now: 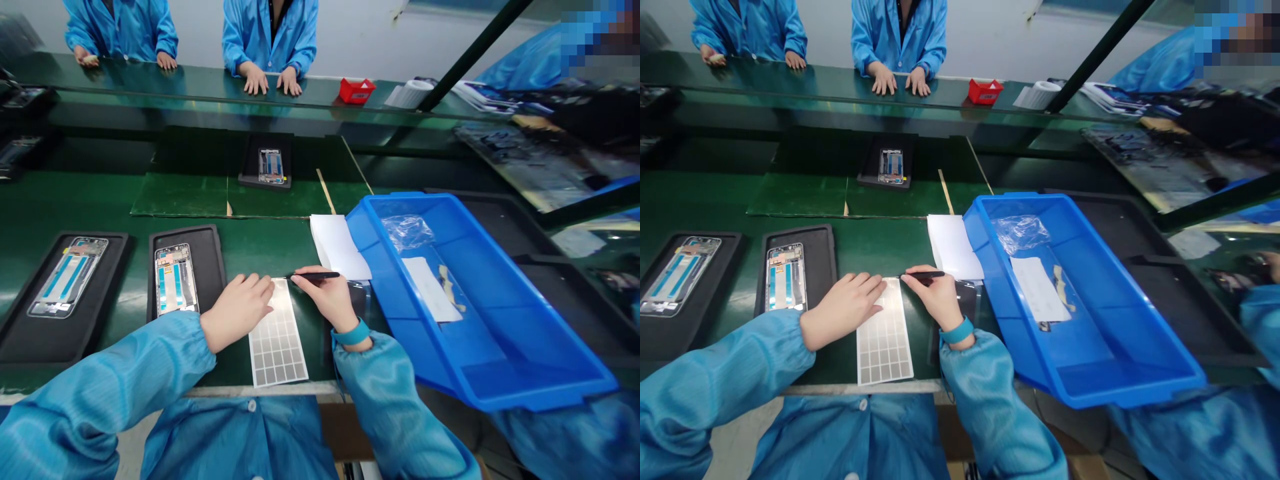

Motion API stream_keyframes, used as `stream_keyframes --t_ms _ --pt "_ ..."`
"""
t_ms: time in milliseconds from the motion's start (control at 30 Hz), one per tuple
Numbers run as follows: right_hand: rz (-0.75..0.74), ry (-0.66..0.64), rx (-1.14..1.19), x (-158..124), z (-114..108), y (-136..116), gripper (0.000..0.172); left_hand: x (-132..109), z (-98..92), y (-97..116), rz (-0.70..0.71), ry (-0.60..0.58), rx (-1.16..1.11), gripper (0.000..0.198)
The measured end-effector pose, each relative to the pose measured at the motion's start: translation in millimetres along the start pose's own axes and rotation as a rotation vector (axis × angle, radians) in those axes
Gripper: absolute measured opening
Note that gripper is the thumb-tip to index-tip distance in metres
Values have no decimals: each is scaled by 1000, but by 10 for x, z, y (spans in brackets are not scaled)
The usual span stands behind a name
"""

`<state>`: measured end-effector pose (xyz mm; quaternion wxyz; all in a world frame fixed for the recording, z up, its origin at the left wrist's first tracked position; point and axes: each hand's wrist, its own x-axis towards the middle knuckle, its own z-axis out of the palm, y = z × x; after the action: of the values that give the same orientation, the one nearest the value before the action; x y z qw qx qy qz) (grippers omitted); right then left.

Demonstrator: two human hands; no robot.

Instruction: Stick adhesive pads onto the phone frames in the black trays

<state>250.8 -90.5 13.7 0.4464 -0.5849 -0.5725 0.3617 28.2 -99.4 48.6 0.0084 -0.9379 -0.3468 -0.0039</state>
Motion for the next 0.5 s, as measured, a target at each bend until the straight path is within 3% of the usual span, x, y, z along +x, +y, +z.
stream_keyframes --t_ms 500 --pt "-7 4 -13 -12 -9 3 26 -6 -14 2 -2 -12 -12 37"
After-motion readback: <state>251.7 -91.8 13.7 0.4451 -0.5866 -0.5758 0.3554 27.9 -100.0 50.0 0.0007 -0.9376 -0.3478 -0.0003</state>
